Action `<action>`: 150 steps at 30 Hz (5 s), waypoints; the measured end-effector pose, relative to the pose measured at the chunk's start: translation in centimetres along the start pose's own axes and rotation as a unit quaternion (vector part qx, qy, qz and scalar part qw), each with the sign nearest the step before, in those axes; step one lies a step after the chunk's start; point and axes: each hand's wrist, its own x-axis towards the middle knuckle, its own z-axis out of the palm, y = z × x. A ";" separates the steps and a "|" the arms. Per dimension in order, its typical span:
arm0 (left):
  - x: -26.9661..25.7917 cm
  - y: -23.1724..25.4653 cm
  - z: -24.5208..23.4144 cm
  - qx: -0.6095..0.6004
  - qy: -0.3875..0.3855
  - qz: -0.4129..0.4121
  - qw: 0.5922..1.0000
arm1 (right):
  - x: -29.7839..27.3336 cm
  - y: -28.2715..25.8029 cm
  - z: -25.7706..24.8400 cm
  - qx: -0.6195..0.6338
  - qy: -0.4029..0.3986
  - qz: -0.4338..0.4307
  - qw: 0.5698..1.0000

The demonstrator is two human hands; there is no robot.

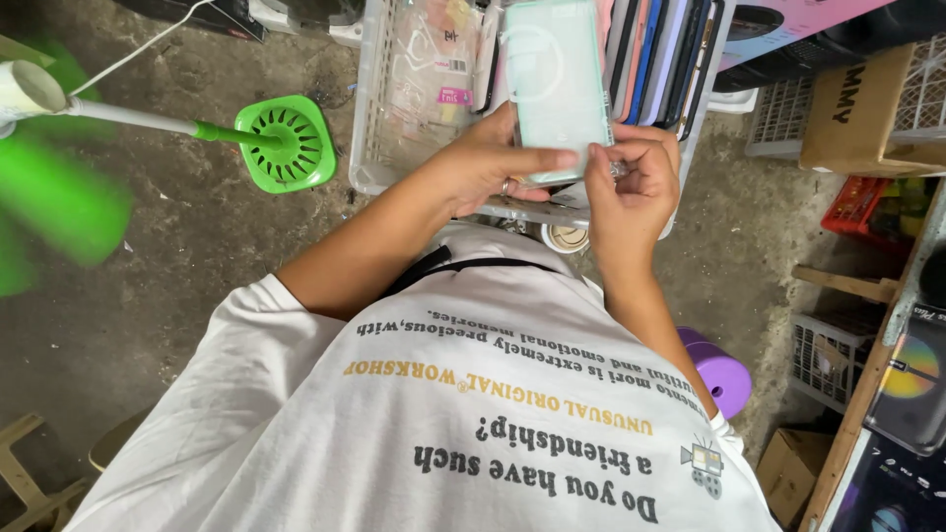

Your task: The person sorts through a white plastic basket filled with various phone cases. They pick up individual cases, remove them from their plastic packaging, and place them into a cardboard box on the right side of the frame. The person handles multiple cases of different colors and designs throughout the process.

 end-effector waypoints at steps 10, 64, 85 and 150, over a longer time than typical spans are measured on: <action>1.6 -1.3 -2.1 0.068 0.051 0.058 0.995 | 1.3 -5.4 1.3 -0.251 0.055 -0.159 0.953; 46.0 -0.7 7.1 0.284 0.044 0.305 0.908 | 30.1 15.1 -25.8 -0.217 0.172 -0.055 0.959; 29.0 2.7 4.7 0.304 0.072 0.434 0.845 | 22.1 6.9 -21.9 -0.437 0.097 -0.165 0.879; 3.1 5.2 -10.3 0.356 0.335 0.350 0.799 | 6.9 -1.1 -7.2 -0.345 -0.313 -0.039 0.884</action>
